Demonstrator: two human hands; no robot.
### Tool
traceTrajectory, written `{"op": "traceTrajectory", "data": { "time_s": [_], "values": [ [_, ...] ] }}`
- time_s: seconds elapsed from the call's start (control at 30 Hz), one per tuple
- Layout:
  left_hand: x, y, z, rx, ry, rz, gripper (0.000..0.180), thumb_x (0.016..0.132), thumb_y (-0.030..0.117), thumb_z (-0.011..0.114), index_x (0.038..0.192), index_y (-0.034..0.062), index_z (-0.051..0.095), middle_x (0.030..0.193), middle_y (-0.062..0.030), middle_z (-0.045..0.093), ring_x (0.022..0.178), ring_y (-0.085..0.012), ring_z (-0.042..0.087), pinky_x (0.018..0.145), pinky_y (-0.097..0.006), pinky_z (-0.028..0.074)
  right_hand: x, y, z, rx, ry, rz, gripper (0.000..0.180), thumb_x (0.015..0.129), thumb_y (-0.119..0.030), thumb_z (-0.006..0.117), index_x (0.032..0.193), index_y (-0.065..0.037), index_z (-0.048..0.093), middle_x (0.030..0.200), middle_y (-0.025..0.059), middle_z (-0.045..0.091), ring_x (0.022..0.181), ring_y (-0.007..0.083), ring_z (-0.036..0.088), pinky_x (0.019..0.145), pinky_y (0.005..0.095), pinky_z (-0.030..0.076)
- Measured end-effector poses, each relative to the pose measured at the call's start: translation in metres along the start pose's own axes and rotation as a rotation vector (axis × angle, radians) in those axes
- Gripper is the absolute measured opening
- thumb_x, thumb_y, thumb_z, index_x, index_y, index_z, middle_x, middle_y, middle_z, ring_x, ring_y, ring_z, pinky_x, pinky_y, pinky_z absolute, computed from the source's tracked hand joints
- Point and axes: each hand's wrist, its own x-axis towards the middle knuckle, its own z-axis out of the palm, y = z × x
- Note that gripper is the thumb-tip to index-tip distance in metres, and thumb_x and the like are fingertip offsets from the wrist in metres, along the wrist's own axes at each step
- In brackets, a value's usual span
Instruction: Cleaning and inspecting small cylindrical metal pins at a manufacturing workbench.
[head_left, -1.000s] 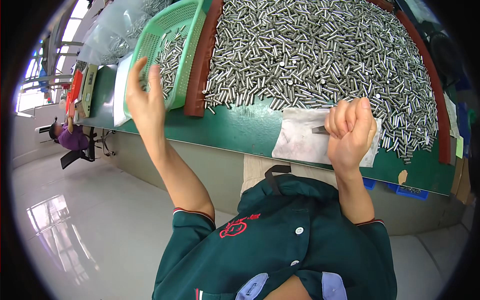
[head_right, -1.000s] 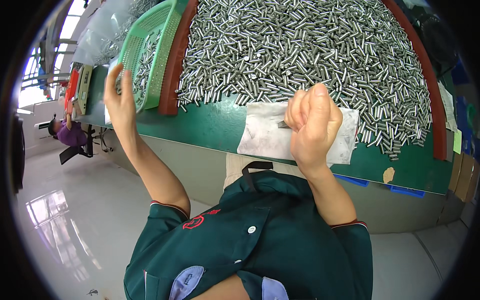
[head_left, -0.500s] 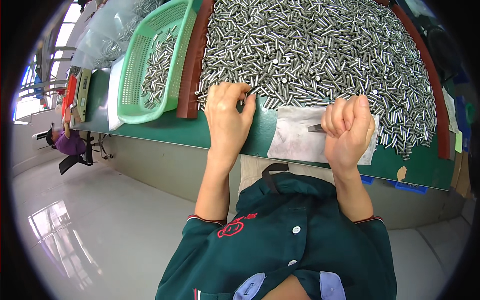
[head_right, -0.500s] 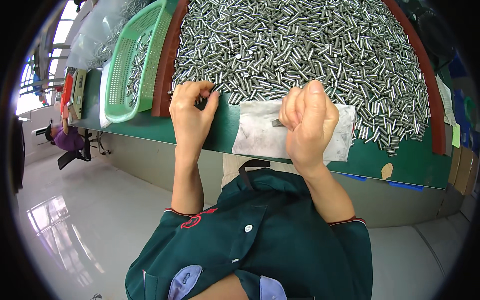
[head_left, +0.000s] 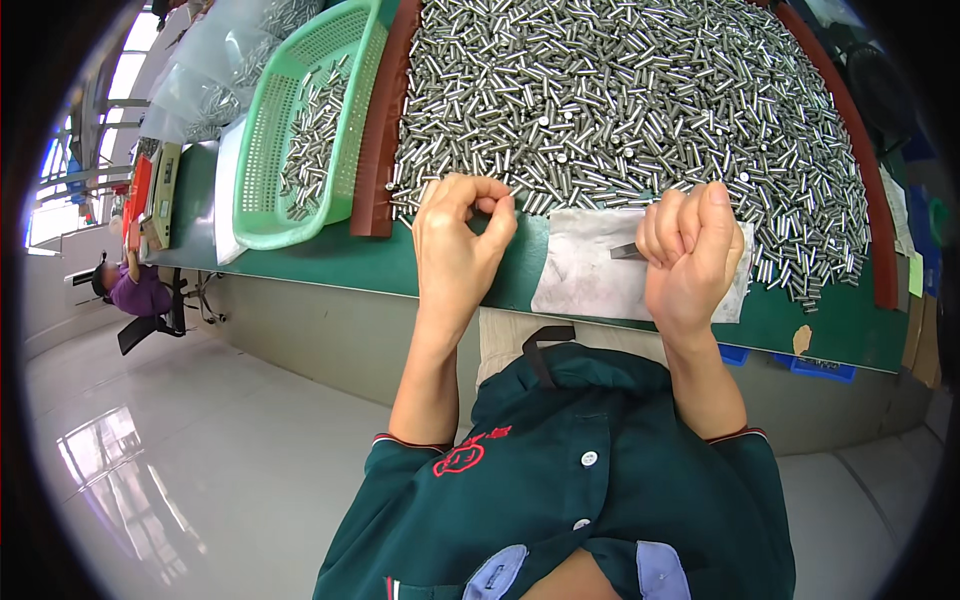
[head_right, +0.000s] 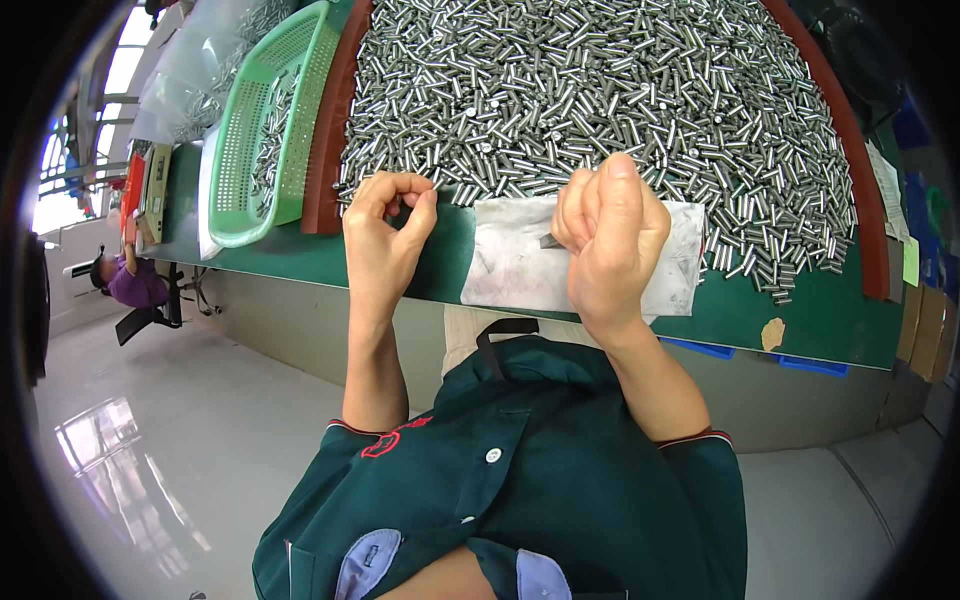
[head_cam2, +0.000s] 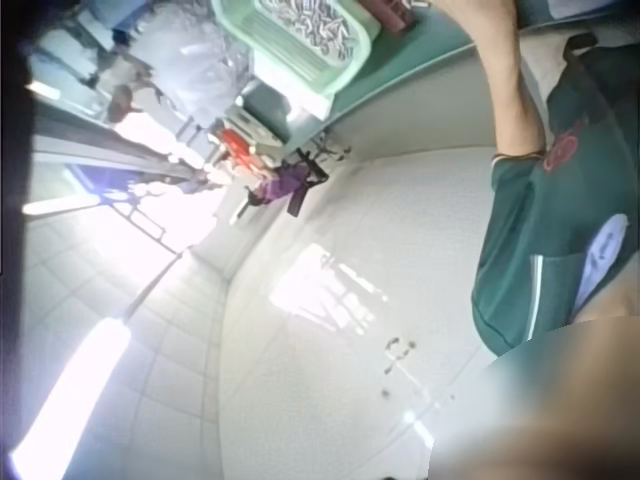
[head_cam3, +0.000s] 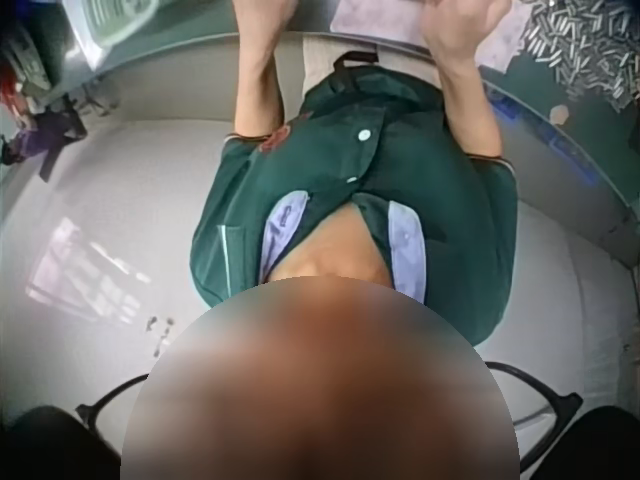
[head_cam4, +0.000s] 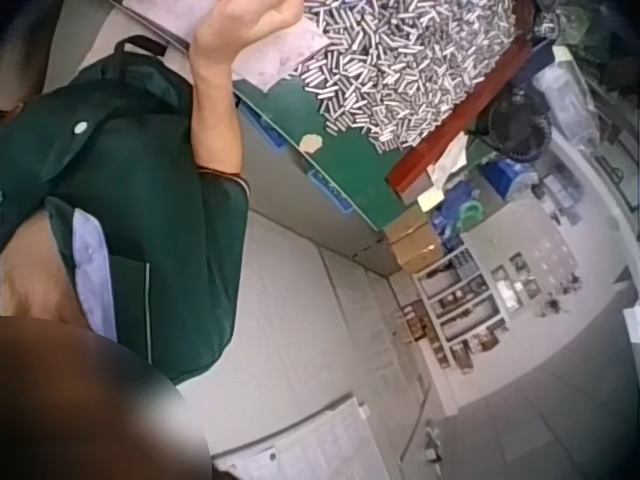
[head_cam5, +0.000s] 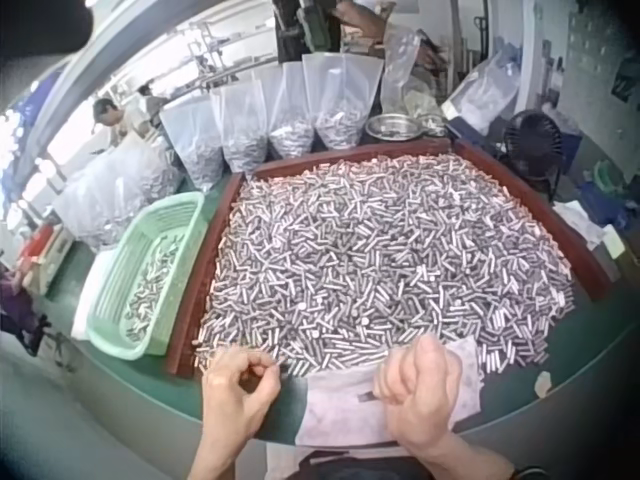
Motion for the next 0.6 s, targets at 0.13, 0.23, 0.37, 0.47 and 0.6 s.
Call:
{"op": "traceTrajectory", "data": {
  "time_s": [0.13, 0.23, 0.37, 0.47, 0.6],
  "values": [
    [-0.011, 0.015, 0.012, -0.017, -0.017, 0.188, 0.010, 0.061, -0.002, 0.061, 0.068, 0.0025, 0.055, 0.067, -0.0068, 0.055, 0.062, -0.0224, 0.049, 0.057, -0.032, 0.040, 0.000, 0.000, 0.001, 0.012, 0.005, -0.006, 0.039, 0.091, -0.019, 0.032, 0.053, -0.010, 0.026, 0.046, -0.0025, 0.024, 0.040, 0.0055, 0.022, 0.036, 0.0209, 0.019],
    [-0.017, 0.016, 0.025, 0.060, -0.016, 0.284, 0.012, 0.060, -0.002, 0.061, 0.068, 0.0035, 0.054, 0.067, -0.0066, 0.052, 0.064, -0.0240, 0.047, 0.059, -0.034, 0.037, 0.000, 0.000, 0.003, 0.007, 0.003, -0.010, 0.040, 0.091, -0.019, 0.032, 0.053, -0.010, 0.026, 0.046, -0.0025, 0.025, 0.041, 0.0054, 0.022, 0.036, 0.0211, 0.019],
    [-0.018, 0.017, 0.029, 0.116, -0.040, 0.315, 0.011, 0.061, -0.001, 0.060, 0.068, 0.0043, 0.054, 0.069, -0.0065, 0.050, 0.067, -0.0240, 0.046, 0.060, -0.034, 0.035, 0.000, 0.000, 0.000, 0.005, 0.003, -0.008, 0.040, 0.091, -0.020, 0.032, 0.053, -0.010, 0.026, 0.046, -0.0017, 0.027, 0.041, 0.0054, 0.022, 0.037, 0.0214, 0.019],
    [-0.016, 0.021, 0.029, 0.139, -0.038, 0.323, 0.010, 0.062, -0.001, 0.061, 0.068, 0.0039, 0.055, 0.069, -0.0060, 0.052, 0.066, -0.0231, 0.047, 0.059, -0.033, 0.036, 0.000, 0.000, 0.000, -0.068, -0.009, -0.030, 0.039, 0.092, -0.023, 0.027, 0.056, -0.010, 0.026, 0.044, -0.0003, 0.027, 0.036, 0.0062, 0.016, 0.035, 0.0217, 0.018],
    [-0.013, 0.023, 0.028, 0.192, -0.064, 0.255, 0.008, 0.062, 0.000, 0.061, 0.066, 0.0031, 0.054, 0.067, -0.0059, 0.053, 0.064, -0.0219, 0.048, 0.059, -0.032, 0.038, 0.000, 0.000, 0.002, -0.067, -0.006, -0.029, 0.038, 0.092, -0.023, 0.027, 0.056, -0.010, 0.027, 0.044, -0.0002, 0.027, 0.037, 0.0061, 0.017, 0.035, 0.0216, 0.018]
  ]
}}
